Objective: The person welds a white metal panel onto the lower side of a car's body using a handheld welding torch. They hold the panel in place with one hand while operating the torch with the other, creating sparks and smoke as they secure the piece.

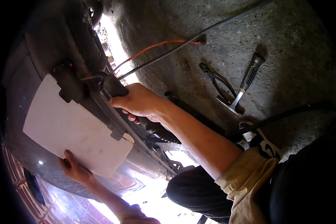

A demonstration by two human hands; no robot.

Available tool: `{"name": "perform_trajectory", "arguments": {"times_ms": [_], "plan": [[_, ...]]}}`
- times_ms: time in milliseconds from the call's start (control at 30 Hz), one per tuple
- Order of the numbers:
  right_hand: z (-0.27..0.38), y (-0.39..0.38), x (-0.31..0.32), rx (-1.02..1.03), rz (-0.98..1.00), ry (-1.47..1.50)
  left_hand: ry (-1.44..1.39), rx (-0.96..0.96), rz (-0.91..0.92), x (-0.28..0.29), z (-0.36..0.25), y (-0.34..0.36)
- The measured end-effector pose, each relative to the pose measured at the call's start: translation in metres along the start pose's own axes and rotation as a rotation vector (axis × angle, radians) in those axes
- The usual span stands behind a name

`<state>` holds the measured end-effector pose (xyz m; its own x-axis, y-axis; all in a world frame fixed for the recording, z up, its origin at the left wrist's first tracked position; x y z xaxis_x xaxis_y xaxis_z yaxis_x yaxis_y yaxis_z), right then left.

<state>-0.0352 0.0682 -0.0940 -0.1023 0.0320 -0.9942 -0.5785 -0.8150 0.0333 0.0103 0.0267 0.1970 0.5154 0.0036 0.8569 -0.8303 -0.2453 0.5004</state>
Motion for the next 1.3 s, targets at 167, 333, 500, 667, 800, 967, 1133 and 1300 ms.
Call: {"name": "perform_trajectory", "arguments": {"times_ms": [167,333,500,667,800,967,1133,1300], "plan": [[-0.003,0.001,-0.004,0.022,-0.011,0.001,0.024,-0.024,0.008,-0.004,0.005,0.006],[-0.006,-0.003,-0.007,0.002,-0.019,-0.025,0.366,-0.116,0.056,-0.017,0.000,0.013],[-0.008,-0.005,-0.006,0.012,-0.028,-0.039,0.422,-0.294,0.055,-0.043,-0.009,0.013],[-0.006,-0.009,-0.004,-0.009,-0.030,-0.010,0.405,-0.413,0.059,-0.052,-0.015,0.010],[-0.001,-0.012,-0.002,-0.011,-0.025,-0.003,0.467,-0.436,0.020,-0.053,-0.017,0.010],[-0.007,-0.008,-0.008,-0.021,-0.042,-0.071,0.480,-0.356,-0.025,-0.042,-0.016,0.014],[-0.012,-0.021,0.002,-0.008,-0.128,-0.004,0.399,-0.301,-0.103,-0.016,-0.026,0.012],[-0.012,-0.019,-0.001,-0.023,-0.069,0.007,0.404,-0.278,-0.131,-0.004,-0.033,0.013]]}}
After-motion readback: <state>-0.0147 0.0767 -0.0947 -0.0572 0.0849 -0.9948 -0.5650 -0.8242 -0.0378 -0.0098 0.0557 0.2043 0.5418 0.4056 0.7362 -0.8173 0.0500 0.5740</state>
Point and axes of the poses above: each hand's wrist, its own y-axis towards the middle knuckle, its own x-axis out of the back of the hand, z = x × y, the point moved 4 cm from there along y, towards the middle knuckle, and after that the axes turned 8 degrees about -y, right-handed, at the moved point
